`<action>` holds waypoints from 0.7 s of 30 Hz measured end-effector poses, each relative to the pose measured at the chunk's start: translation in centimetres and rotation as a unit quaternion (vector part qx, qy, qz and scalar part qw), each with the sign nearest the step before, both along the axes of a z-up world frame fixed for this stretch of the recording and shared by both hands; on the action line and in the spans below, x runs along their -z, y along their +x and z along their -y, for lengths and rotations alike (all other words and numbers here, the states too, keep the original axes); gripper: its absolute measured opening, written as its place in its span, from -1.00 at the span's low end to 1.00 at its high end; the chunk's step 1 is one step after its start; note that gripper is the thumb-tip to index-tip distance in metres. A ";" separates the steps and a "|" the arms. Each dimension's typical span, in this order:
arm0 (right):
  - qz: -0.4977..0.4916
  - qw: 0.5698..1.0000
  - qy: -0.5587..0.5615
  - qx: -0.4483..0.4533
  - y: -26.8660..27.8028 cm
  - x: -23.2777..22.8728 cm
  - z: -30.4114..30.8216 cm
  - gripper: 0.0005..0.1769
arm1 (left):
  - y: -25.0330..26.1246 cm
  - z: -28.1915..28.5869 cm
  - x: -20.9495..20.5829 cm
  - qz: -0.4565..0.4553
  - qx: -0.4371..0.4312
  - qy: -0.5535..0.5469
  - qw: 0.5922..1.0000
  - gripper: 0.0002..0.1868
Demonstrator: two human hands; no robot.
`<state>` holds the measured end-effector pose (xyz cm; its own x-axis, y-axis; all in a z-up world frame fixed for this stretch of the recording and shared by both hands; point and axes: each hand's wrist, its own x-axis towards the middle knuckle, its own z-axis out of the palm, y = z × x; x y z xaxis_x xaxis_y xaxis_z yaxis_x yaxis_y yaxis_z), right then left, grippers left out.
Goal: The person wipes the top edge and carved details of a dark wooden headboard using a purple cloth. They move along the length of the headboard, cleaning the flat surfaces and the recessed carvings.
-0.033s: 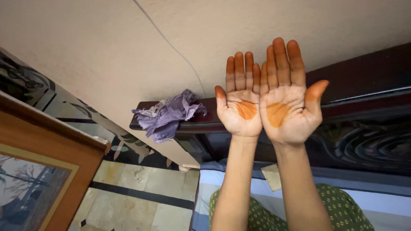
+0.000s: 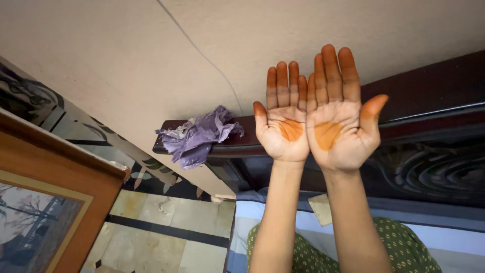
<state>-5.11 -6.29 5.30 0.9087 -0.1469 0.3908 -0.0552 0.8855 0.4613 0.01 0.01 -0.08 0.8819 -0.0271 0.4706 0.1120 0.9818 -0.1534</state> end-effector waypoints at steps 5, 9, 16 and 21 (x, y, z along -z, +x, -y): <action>-0.046 0.997 -0.061 0.033 -0.4 -0.7 0.0 0.12 | 0.1 0.1 0.4 0.026 0.020 -0.031 0.999 -0.31; -0.069 0.993 -0.089 0.043 -0.5 -1.0 -0.1 0.20 | 0.1 0.0 0.5 0.039 0.038 -0.049 0.997 -0.30; -0.070 0.993 -0.088 0.042 -0.6 -1.1 -0.1 0.22 | 0.1 0.0 0.4 0.018 0.018 -0.023 0.999 -0.28; -0.076 0.993 -0.081 0.040 -0.6 -1.3 -0.2 0.21 | 0.1 0.0 0.5 0.021 0.023 -0.032 0.999 -0.28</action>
<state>-5.71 -6.09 6.59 0.9467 -0.1684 0.2744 0.0784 0.9472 0.3110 0.16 0.03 -0.54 0.8601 -0.0346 0.5090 0.1635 0.9638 -0.2107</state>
